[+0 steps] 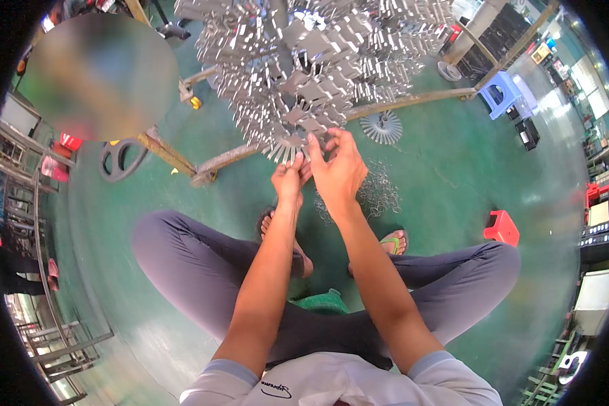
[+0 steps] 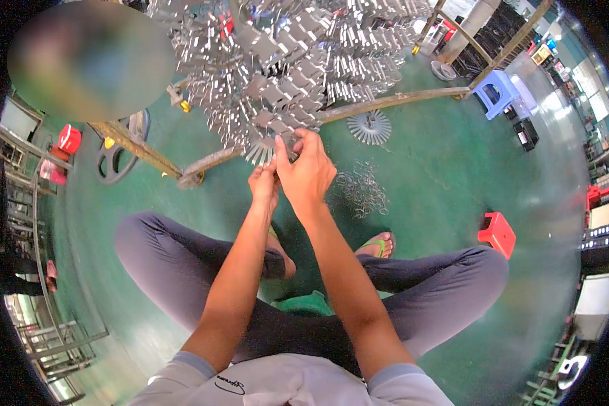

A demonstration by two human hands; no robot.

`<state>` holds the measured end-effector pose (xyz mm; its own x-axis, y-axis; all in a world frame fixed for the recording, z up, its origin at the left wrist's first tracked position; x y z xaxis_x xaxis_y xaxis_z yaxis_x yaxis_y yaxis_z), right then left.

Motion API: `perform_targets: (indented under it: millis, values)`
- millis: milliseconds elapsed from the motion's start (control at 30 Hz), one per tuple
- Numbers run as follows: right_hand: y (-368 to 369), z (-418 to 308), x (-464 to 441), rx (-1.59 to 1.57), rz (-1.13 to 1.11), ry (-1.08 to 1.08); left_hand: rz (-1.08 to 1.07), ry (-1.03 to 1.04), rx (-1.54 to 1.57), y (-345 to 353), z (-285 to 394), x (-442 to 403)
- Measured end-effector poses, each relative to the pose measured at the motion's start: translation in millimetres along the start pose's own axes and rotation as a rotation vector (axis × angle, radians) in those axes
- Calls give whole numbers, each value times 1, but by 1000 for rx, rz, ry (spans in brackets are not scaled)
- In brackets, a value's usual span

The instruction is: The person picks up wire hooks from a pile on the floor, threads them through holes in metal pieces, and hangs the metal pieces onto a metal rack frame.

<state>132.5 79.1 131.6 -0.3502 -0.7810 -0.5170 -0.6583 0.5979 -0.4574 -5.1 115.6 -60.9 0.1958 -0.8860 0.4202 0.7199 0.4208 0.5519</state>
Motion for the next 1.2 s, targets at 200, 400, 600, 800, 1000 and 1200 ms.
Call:
perform_targets:
  millis: [200,400,600,800,1000,1200]
  values:
    - [7,-11,-20,-266,63,-211,-10,11,18,1,-2,-4]
    - [4,-20,-29,-61,5,-306,19,3,22,-2,0,-9]
    - [-18,-48,-47,-263,162,-269,15,7,39,-2,1,-12]
    - [-2,-46,-53,-371,127,-314,9,21,77,1,2,-12]
    - [-13,-54,-57,-145,153,-280,20,6,48,1,0,-10]
    - [-23,-71,-54,-53,210,-341,18,-188,-233,-7,-3,-17]
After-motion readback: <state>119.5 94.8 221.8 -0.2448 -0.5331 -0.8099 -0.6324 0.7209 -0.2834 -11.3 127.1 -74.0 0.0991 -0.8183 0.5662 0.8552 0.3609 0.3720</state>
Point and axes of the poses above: each hand's wrist, its own x-axis away from the middle knuckle, its own y-axis out of the palm, z = x × y, the point moved 8 cm from there along -x, towards the middle knuckle, and after that the axes turned 2 degrees about -y, right-handed, at the moved point
